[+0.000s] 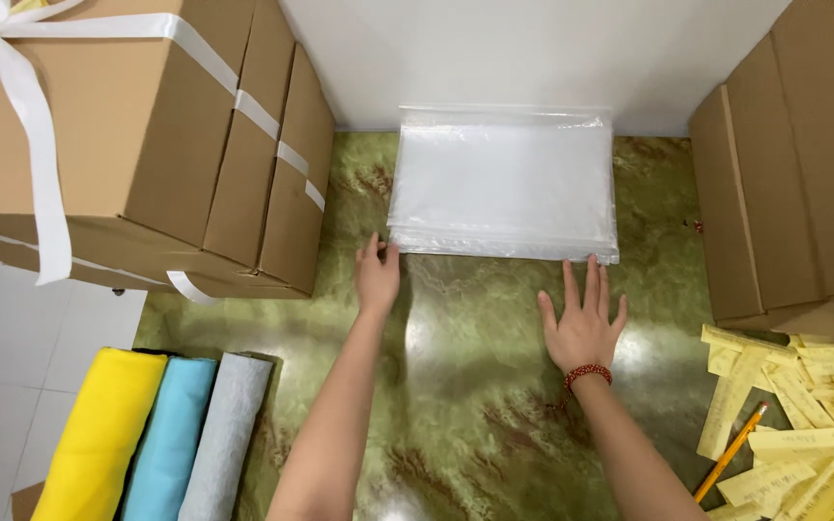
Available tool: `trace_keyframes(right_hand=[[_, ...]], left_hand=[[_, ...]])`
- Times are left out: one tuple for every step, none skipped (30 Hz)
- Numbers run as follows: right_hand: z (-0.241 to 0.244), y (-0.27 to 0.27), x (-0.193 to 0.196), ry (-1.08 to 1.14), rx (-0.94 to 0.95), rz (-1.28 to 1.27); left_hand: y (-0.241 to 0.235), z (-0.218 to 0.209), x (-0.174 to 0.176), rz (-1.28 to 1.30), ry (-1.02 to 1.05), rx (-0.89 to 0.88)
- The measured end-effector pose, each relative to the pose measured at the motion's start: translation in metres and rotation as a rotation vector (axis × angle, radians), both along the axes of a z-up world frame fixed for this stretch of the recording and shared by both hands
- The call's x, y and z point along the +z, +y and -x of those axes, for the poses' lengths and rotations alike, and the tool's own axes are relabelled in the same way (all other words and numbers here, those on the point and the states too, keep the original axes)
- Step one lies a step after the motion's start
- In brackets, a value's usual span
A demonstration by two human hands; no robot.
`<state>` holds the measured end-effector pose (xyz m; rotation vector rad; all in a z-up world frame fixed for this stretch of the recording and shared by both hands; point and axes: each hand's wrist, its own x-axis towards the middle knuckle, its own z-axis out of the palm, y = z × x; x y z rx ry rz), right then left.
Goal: The person places a rolled gray fabric into a clear plastic bag, seals it, and puts it into a cardboard box. They then close the box and tie it with a white ribbon, creating a bow on top.
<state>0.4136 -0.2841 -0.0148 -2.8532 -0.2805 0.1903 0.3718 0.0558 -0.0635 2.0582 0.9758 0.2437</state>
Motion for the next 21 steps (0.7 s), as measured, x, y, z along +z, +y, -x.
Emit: trace_keyframes(right_hand=[[0.000, 0.002, 0.001, 0.005, 0.000, 0.000], [0.000, 0.003, 0.002, -0.016, -0.009, -0.006], [0.000, 0.003, 0.003, -0.037, -0.019, -0.012], [-0.001, 0.004, 0.001, -0.033, -0.023, -0.012], [-0.001, 0.005, -0.001, -0.044, -0.025, -0.014], [-0.002, 0.004, -0.003, -0.056, -0.027, -0.015], [-0.002, 0.005, -0.001, -0.052, -0.031, -0.013], [-0.002, 0.006, 0.001, -0.048, -0.033, -0.018], [-0.002, 0.007, 0.003, -0.044, -0.035, -0.023], [-0.001, 0.007, 0.003, -0.042, -0.036, -0.023], [-0.001, 0.007, 0.003, -0.049, -0.032, -0.021], [-0.002, 0.007, 0.002, -0.058, -0.029, -0.020], [-0.001, 0.007, 0.003, -0.059, -0.030, -0.020], [-0.001, 0.007, 0.004, -0.064, -0.027, -0.026], [-0.001, 0.007, 0.004, -0.069, -0.024, -0.031], [-0.001, 0.007, 0.003, -0.070, -0.023, -0.030], [-0.001, 0.006, 0.001, -0.074, -0.023, -0.038], [-0.001, 0.006, 0.000, -0.079, -0.024, -0.046], [-0.002, 0.006, 0.001, -0.082, -0.022, -0.047], [-0.002, 0.006, 0.002, -0.074, -0.028, -0.072], [-0.002, 0.006, 0.004, -0.065, -0.033, -0.096]], left_hand=[[0.000, -0.007, -0.003, 0.000, 0.005, 0.000], [0.000, -0.014, -0.007, 0.016, -0.055, 0.057], [-0.001, -0.021, -0.010, 0.032, -0.114, 0.115], [0.002, -0.028, -0.019, 0.032, -0.110, 0.111], [0.004, -0.035, -0.027, 0.085, -0.159, 0.180], [0.006, -0.042, -0.036, 0.139, -0.207, 0.248], [0.006, -0.044, -0.035, 0.140, -0.203, 0.245], [0.006, -0.045, -0.034, 0.121, -0.196, 0.264], [0.007, -0.046, -0.033, 0.101, -0.189, 0.283], [0.008, -0.048, -0.040, 0.102, -0.187, 0.283], [0.010, -0.051, -0.047, 0.092, -0.196, 0.283], [0.012, -0.055, -0.052, 0.081, -0.207, 0.283], [0.009, -0.056, -0.042, 0.081, -0.208, 0.282], [0.006, -0.057, -0.031, 0.110, -0.185, 0.298], [0.003, -0.058, -0.020, 0.138, -0.163, 0.313], [0.006, -0.061, -0.023, 0.138, -0.165, 0.315], [0.008, -0.064, -0.026, 0.139, -0.138, 0.324], [0.012, -0.067, -0.028, 0.139, -0.113, 0.333], [0.011, -0.069, -0.025, 0.138, -0.116, 0.334], [0.010, -0.070, -0.020, 0.119, -0.108, 0.328], [0.008, -0.071, -0.015, 0.099, -0.099, 0.323]])
